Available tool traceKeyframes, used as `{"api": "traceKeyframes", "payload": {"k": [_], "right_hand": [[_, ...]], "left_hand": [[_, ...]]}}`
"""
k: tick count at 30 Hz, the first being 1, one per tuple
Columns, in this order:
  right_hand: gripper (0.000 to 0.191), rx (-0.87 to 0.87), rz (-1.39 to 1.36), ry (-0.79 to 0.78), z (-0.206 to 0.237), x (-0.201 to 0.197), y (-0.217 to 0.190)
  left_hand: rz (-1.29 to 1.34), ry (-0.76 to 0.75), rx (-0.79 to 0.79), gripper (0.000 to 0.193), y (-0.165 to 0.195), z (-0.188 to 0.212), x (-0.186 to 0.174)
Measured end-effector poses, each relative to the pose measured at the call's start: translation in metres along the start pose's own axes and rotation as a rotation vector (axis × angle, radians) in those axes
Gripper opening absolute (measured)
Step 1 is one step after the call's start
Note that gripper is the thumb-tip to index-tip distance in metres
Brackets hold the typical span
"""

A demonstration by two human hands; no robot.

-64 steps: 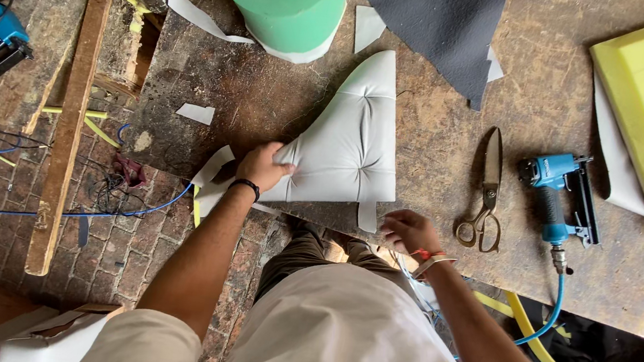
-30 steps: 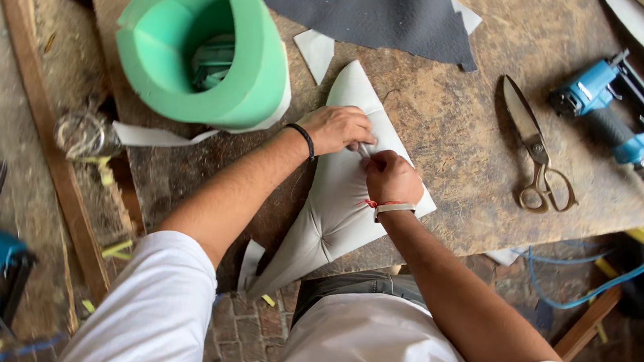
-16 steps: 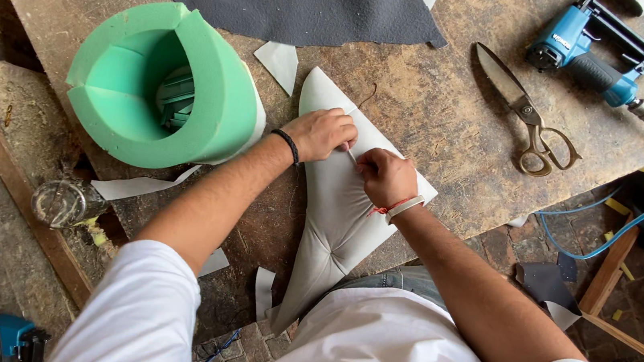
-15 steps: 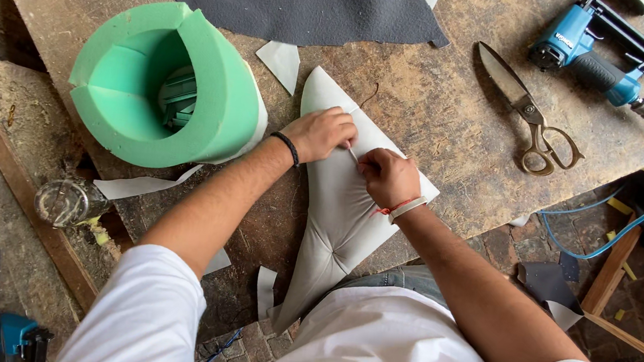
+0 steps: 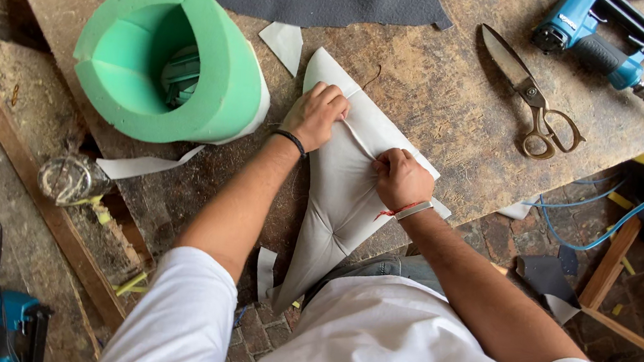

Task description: The person staples and trims fabric on a triangular cushion, then staples fabric onto a yellow foam piece. They use a staple gun and scissors to attach and cut the fabric, working on a wooden workbench in a workshop.

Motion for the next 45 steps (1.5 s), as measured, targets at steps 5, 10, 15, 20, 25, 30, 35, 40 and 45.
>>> {"api": "traceKeyframes", "payload": {"k": [5, 10, 15, 20, 25, 30, 35, 40, 45], "right_hand": [[0.017, 0.058, -0.315, -0.180, -0.007, 0.001, 0.021], [0.021, 0.151, -0.574, -0.262, 0.000, -0.002, 0.038], [0.021, 0.209, -0.589, -0.371, 0.001, 0.009, 0.047], [0.030, -0.236, -0.405, -0.390, -0.010, 0.002, 0.031], [0.042, -0.325, -0.265, -0.592, -0.012, 0.016, 0.035], [0.044, -0.416, -0.317, -0.633, -0.018, 0.018, 0.022], [0.047, -0.490, -0.247, -0.683, -0.021, 0.016, 0.020], [0.045, -0.435, -0.367, -0.808, -0.026, 0.013, 0.030], [0.035, -0.336, -0.422, -0.814, -0.037, 0.009, 0.041]], "left_hand": [[0.151, 0.383, -0.245, 0.041, 0.038, 0.054, -0.018], [-0.047, 0.200, -0.416, 0.078, 0.091, 0.140, 0.003], [-0.115, 0.095, -0.535, 0.086, 0.120, 0.197, 0.009], [-0.174, 0.045, -0.840, 0.098, 0.120, 0.234, 0.012], [-0.231, 0.037, -1.345, 0.105, 0.132, 0.315, 0.012], [-0.515, 0.158, -1.407, 0.084, 0.152, 0.355, -0.005], [-0.357, 0.240, -1.637, 0.068, 0.151, 0.367, -0.022], [-0.304, 0.406, -1.456, 0.063, 0.179, 0.342, -0.078], [-0.254, 0.368, -1.541, 0.066, 0.208, 0.318, -0.084]]}}
Point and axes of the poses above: each hand's wrist, its own z-axis away from the middle knuckle, its own x-axis out of the palm, y = z × x, the point moved 9 cm from there along -z, towards the middle knuckle, and after that the axes turned 14 degrees about y, right-handed, at the moved point
